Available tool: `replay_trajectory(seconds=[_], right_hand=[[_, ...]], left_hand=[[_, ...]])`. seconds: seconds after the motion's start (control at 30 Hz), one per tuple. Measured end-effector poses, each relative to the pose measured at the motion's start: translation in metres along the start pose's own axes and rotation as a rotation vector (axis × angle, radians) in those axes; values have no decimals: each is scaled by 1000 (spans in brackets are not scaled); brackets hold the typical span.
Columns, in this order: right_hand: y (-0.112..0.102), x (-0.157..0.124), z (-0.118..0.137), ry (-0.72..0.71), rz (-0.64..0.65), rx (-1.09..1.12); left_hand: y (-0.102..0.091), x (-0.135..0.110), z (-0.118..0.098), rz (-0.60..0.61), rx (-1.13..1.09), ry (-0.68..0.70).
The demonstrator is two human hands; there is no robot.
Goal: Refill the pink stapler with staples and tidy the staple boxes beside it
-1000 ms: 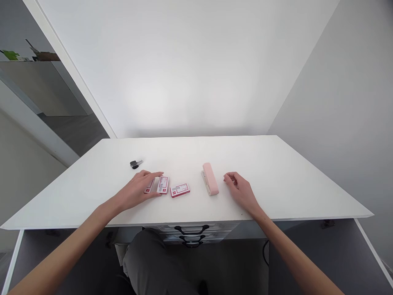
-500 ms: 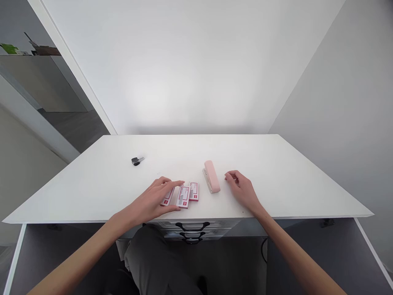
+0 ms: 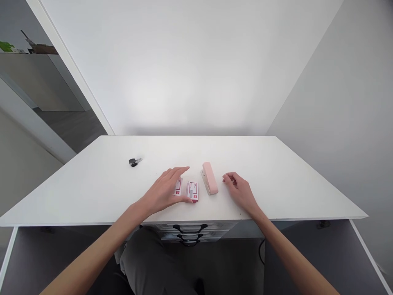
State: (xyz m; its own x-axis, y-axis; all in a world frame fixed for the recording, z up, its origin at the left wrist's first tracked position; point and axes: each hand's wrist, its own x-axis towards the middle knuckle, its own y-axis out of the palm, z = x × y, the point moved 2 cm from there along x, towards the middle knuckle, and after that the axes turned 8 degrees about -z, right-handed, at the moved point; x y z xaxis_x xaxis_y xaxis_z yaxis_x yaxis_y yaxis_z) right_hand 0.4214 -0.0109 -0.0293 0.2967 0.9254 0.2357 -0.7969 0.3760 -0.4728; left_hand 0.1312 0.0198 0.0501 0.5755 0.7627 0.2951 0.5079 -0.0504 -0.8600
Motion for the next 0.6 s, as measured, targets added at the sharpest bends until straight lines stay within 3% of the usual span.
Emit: replay_trajectory(seconds=[0.1,0.33,0.6], right_hand=[[0,-1,1,5,0,-5],[-1,-2,5,-16,6,6],[0,-4,15,-80,132,28]], left_hand=[[5,5,-12,-52,-19,69],[40,16,-30,-42,-51,153],[14,-2,8,92,-153,32]])
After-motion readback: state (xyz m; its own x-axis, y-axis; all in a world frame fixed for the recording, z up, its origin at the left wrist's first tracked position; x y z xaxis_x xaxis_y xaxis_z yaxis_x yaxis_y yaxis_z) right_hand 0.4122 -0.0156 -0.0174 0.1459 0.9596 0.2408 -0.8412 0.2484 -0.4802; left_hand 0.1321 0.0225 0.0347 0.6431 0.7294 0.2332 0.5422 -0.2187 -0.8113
